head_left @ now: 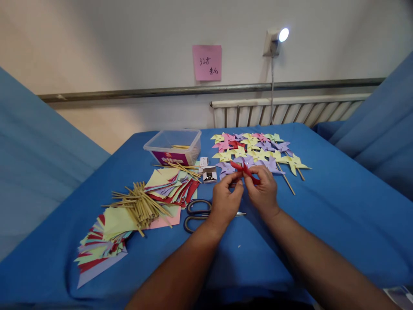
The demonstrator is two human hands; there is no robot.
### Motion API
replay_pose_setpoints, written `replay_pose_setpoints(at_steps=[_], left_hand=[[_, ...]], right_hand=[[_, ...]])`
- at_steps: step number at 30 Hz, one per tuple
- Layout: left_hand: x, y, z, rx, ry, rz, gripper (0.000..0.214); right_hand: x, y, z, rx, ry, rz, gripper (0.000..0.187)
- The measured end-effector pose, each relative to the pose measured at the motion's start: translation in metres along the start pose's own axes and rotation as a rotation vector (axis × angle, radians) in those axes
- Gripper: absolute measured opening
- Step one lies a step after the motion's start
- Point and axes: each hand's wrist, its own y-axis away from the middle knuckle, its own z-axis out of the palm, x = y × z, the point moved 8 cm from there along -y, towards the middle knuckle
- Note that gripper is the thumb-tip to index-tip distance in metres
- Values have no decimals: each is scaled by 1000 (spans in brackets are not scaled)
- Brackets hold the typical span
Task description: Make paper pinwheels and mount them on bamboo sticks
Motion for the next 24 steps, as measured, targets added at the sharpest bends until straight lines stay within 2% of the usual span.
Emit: replay_pose_setpoints(at_steps=[6,10,17,21,24], left_hand=[[-17,-1,6,-4,335,-187,26],[-20,-3,5,16,496,-239,24],[-33,-7,-2,149,705,-355,22],[-42,-11,-11,224,695,-376,24],[-43,-12,-17,248,640,-377,22]], right_hand=[[-17,-2,5,-85,251,-232,12],[-29,1,9,-100,348,-326,15],[-43,11,23,-286,396,-362,33],[-47,16,28,-371,358,-360,42],[-47,17,25,-381,277,-353,37]])
